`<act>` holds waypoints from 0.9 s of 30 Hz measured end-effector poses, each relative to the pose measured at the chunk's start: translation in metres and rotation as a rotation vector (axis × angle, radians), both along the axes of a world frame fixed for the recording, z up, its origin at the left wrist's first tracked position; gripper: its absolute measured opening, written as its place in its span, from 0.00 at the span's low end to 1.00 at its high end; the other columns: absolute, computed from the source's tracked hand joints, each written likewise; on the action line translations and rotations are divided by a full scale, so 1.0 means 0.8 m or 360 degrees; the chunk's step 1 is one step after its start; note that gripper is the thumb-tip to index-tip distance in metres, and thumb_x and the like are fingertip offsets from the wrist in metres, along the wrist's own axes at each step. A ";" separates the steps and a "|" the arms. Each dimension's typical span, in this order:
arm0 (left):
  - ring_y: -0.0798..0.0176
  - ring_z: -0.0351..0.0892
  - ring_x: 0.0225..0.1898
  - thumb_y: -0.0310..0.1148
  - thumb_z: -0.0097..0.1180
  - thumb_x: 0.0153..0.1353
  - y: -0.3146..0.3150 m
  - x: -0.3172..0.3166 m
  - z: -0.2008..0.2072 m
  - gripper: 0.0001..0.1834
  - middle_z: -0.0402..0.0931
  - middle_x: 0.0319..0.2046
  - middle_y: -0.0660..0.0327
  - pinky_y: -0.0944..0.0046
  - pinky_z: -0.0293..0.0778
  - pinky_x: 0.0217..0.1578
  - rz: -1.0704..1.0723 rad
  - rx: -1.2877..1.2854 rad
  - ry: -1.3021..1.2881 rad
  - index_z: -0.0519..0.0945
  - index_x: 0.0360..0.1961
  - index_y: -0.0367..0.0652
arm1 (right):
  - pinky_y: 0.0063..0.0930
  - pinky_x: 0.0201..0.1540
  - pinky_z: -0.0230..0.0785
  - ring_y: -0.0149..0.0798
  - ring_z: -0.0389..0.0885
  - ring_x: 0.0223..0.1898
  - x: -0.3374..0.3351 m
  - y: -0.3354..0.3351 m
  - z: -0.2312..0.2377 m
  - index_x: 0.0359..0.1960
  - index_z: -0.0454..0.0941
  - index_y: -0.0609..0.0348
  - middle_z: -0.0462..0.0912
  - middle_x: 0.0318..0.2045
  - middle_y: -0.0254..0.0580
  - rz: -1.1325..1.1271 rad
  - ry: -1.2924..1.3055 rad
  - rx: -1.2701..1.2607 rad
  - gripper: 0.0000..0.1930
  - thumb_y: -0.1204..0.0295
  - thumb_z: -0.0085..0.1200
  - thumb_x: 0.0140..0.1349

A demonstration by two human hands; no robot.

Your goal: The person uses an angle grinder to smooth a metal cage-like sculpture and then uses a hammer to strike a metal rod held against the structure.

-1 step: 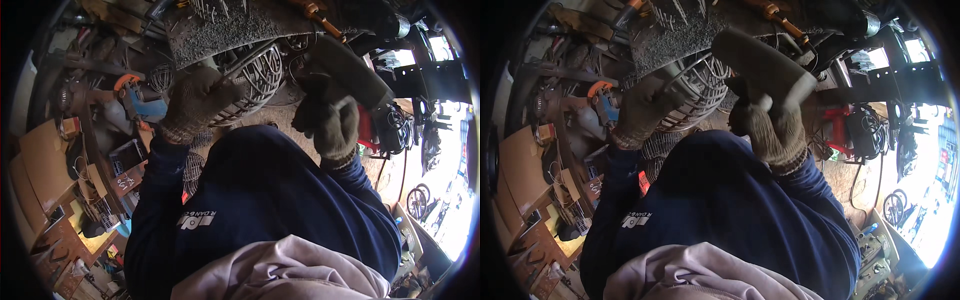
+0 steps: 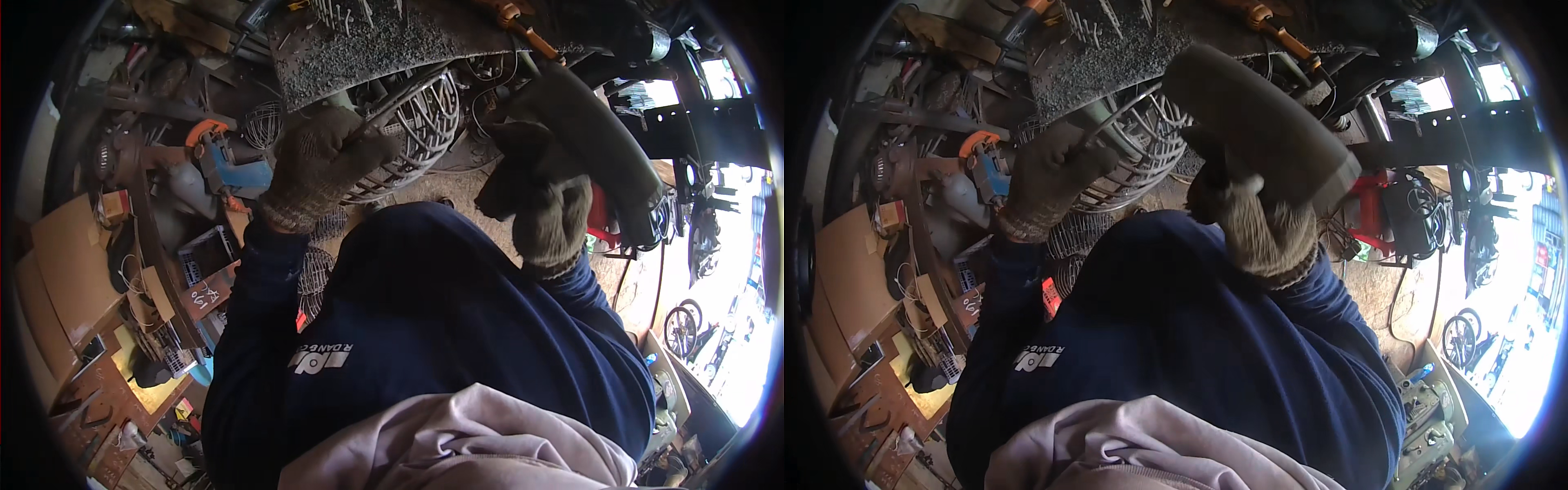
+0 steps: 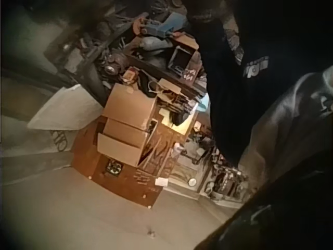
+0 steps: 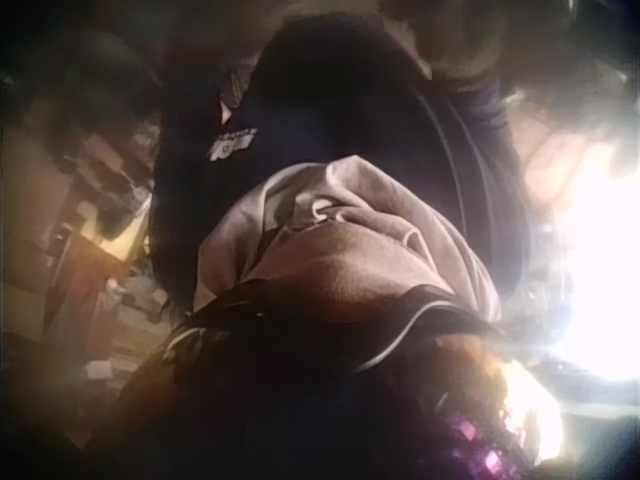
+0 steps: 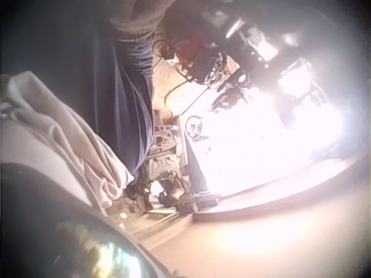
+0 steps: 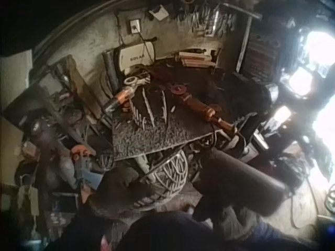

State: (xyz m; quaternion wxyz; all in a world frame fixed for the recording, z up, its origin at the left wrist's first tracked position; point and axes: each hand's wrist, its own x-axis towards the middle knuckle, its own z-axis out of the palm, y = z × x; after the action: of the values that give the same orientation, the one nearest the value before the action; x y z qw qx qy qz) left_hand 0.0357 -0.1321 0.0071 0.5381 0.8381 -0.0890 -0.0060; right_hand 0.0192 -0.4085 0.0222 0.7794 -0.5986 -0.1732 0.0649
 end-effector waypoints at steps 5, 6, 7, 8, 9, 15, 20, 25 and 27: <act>0.69 0.73 0.22 0.42 0.69 0.58 0.001 0.008 0.000 0.17 0.74 0.17 0.62 0.63 0.68 0.23 0.0099 0.0018 0.0041 0.82 0.24 0.39 | 0.32 0.40 0.76 0.41 0.83 0.36 -0.002 0.009 -0.030 0.59 0.73 0.66 0.82 0.42 0.53 -0.0025 -0.1105 -0.1532 0.23 0.64 0.59 0.67; 0.69 0.74 0.22 0.42 0.69 0.58 0.003 0.008 -0.001 0.17 0.74 0.17 0.62 0.63 0.68 0.23 0.0167 -0.0040 0.0084 0.82 0.23 0.39 | 0.31 0.44 0.76 0.39 0.82 0.40 -0.003 0.011 -0.014 0.58 0.74 0.65 0.82 0.44 0.48 0.0058 -0.0766 -0.1418 0.21 0.66 0.59 0.68; 0.70 0.74 0.23 0.42 0.69 0.59 0.010 0.007 -0.001 0.17 0.74 0.18 0.62 0.64 0.69 0.24 0.0088 0.0075 -0.0019 0.82 0.24 0.38 | 0.31 0.47 0.75 0.37 0.81 0.43 -0.006 0.014 -0.004 0.57 0.75 0.64 0.82 0.45 0.44 0.0142 -0.0431 -0.1295 0.19 0.68 0.58 0.68; 0.70 0.75 0.24 0.41 0.69 0.59 0.016 0.001 -0.005 0.17 0.74 0.18 0.62 0.64 0.70 0.25 0.0000 0.0184 -0.0105 0.82 0.24 0.38 | 0.29 0.42 0.74 0.33 0.80 0.38 -0.020 0.027 -0.011 0.57 0.75 0.67 0.82 0.38 0.40 0.0174 0.0165 -0.0202 0.22 0.63 0.57 0.69; 0.70 0.76 0.24 0.41 0.69 0.59 0.018 -0.004 -0.006 0.17 0.75 0.19 0.62 0.65 0.71 0.25 -0.0088 0.0292 -0.0189 0.82 0.24 0.37 | 0.27 0.35 0.72 0.30 0.80 0.31 -0.019 0.026 0.013 0.56 0.74 0.69 0.81 0.31 0.38 0.0146 0.0470 -0.0125 0.25 0.56 0.54 0.71; 0.70 0.71 0.22 0.41 0.70 0.57 0.009 -0.005 0.008 0.18 0.73 0.19 0.60 0.62 0.66 0.23 0.0045 -0.0022 -0.0311 0.81 0.24 0.36 | 0.26 0.35 0.75 0.29 0.81 0.31 0.017 0.002 0.005 0.60 0.71 0.64 0.83 0.32 0.39 0.0171 0.0305 -0.0550 0.21 0.65 0.55 0.70; 0.69 0.69 0.21 0.42 0.70 0.57 0.011 -0.005 0.027 0.20 0.69 0.17 0.63 0.62 0.64 0.22 -0.0086 0.0173 0.0036 0.81 0.22 0.36 | 0.23 0.32 0.69 0.30 0.76 0.27 -0.015 0.003 0.006 0.59 0.73 0.69 0.81 0.29 0.38 0.0074 0.0014 -0.0358 0.28 0.53 0.50 0.72; 0.69 0.69 0.21 0.42 0.70 0.58 0.001 -0.011 0.034 0.18 0.70 0.16 0.63 0.62 0.64 0.23 -0.0062 0.0250 -0.0132 0.83 0.24 0.37 | 0.29 0.43 0.77 0.37 0.84 0.37 0.000 0.017 -0.010 0.59 0.71 0.64 0.83 0.45 0.49 0.0192 -0.0264 -0.0889 0.22 0.64 0.54 0.70; 0.70 0.72 0.22 0.41 0.70 0.58 0.009 -0.010 0.024 0.16 0.75 0.19 0.62 0.62 0.67 0.24 -0.0053 0.0096 0.0029 0.84 0.27 0.37 | 0.27 0.42 0.75 0.31 0.81 0.38 -0.006 0.017 0.000 0.61 0.71 0.66 0.82 0.45 0.43 0.0316 0.0392 -0.0792 0.21 0.69 0.53 0.69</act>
State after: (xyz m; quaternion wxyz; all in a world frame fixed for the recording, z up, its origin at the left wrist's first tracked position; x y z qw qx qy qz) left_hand 0.0280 -0.1252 0.0259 0.5132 0.8523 -0.0979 -0.0255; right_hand 0.0142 -0.3946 0.0219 0.6136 -0.7391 -0.1137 0.2535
